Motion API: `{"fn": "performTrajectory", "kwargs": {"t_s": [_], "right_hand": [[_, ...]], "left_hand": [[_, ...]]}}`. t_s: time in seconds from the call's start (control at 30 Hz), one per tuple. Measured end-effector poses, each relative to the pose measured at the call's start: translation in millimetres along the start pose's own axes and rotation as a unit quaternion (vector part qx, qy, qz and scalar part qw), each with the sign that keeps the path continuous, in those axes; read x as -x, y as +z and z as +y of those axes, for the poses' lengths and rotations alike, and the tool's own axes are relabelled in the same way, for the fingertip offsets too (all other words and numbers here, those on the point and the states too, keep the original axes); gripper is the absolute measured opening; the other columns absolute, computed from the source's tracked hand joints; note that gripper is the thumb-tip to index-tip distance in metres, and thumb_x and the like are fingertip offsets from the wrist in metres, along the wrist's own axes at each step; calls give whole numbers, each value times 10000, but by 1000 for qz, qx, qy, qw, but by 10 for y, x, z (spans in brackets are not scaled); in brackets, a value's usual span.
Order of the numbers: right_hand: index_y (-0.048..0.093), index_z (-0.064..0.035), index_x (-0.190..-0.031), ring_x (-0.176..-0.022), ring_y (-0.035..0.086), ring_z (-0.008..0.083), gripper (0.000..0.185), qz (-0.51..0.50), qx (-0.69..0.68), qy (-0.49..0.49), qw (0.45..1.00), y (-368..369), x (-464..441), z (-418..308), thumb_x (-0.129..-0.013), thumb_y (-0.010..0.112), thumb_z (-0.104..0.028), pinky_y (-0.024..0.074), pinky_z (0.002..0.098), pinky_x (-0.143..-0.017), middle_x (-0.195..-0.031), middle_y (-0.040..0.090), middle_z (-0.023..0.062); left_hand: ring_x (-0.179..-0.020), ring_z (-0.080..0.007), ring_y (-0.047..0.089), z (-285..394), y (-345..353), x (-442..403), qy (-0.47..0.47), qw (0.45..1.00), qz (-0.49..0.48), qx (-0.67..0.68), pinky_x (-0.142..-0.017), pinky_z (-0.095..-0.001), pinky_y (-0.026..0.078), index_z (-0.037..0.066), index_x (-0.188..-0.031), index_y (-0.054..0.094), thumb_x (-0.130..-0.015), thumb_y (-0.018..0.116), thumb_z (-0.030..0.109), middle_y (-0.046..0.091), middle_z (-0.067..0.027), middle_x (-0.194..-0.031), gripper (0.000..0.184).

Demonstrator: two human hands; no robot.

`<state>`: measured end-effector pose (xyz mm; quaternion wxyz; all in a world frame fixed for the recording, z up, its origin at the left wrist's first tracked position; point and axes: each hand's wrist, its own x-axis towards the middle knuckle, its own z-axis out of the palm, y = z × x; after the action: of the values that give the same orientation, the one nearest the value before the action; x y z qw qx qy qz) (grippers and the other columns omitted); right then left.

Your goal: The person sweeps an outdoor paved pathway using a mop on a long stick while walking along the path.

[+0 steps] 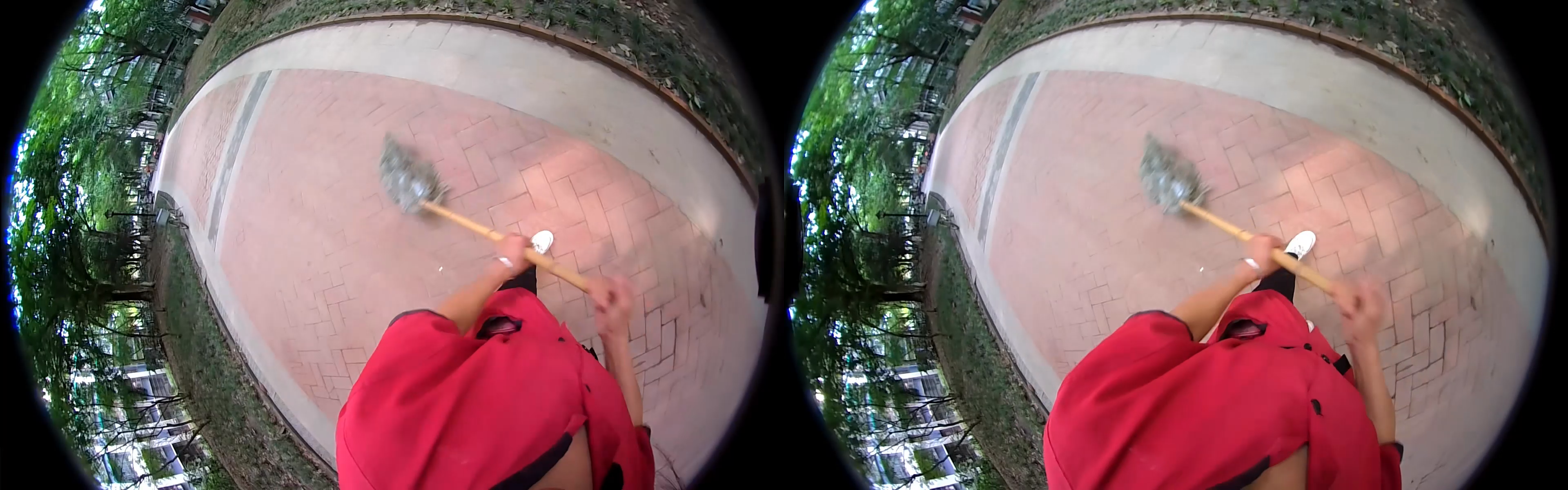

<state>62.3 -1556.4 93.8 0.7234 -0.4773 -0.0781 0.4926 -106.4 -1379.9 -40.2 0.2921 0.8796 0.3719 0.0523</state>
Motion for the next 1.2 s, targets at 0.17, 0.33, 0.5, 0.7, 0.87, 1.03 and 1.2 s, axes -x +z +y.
{"fn": "performTrajectory", "kwargs": {"t_s": [0.17, 0.33, 0.5, 0.7, 0.87, 1.03, 1.2], "right_hand": [[454, -36, -569, -464, 387, 50, 277, -171, 291, -80, 938, 1158, -982, 620, -833, 490, -114, 294, 226, -405, -512, 427, -18], [389, -57, -544, -438, 356, 51, 314, -128, 64, 31, 989, 1356, -1679, 252, -850, 445, -97, 267, 232, -393, -489, 403, -15], [408, -68, -556, -431, 346, 62, 357, 104, 81, -69, 989, 534, -1544, -442, -887, 432, -200, 282, 237, -408, -468, 372, -20], [259, -141, -495, -422, 291, 133, 425, 416, -34, -219, 882, -25, -26, -1142, -892, 384, -228, 352, 288, -602, -379, 240, -18], [242, -164, -489, -448, 282, 123, 442, 538, -35, -307, 784, 224, 311, -1378, -898, 388, -244, 336, 285, -654, -383, 211, -21], [230, -177, -538, -464, 207, 93, 403, 509, 68, -397, 761, -10, -2, -1574, -922, 327, -250, 302, 280, -634, -390, 191, -40], [219, -170, -559, -477, 233, 92, 390, 418, -1, -440, 795, -335, -51, -2152, -928, 323, -245, 301, 270, -660, -385, 219, -40]], "left_hand": [[-722, -321, 613, -1183, -359, 140, -175, 983, -50, -3, -661, -414, 482, 135, -804, 685, -712, 617, 199, 637, -126, -751, 131], [-696, -368, 578, -1084, -518, -672, -165, 983, -75, 1, -624, -437, 451, 75, -677, 627, -731, 614, 220, 603, -172, -708, 155], [-676, -347, 566, -339, -22, -1667, 51, 994, -85, 56, -649, -441, 429, 69, -631, 605, -733, 587, 170, 596, -149, -681, 144], [-655, -256, 571, 1510, 820, -1822, 365, 894, -257, 30, -775, -366, 400, 124, -600, 586, -581, 635, 147, 589, -92, -638, 57], [-717, -262, 578, 2701, 1218, -1781, 532, 785, -316, 31, -796, -353, 401, 101, -633, 621, -584, 652, 164, 601, -97, -674, 85], [-716, -274, 577, 3444, 1419, -2314, 572, 754, -322, 38, -784, -349, 411, 123, -654, 647, -599, 651, 164, 607, -89, -671, 69], [-710, -272, 574, 3745, 1052, -2789, 552, 790, -264, 32, -745, -361, 434, 125, -619, 629, -578, 666, 165, 599, -84, -649, 68]]}}
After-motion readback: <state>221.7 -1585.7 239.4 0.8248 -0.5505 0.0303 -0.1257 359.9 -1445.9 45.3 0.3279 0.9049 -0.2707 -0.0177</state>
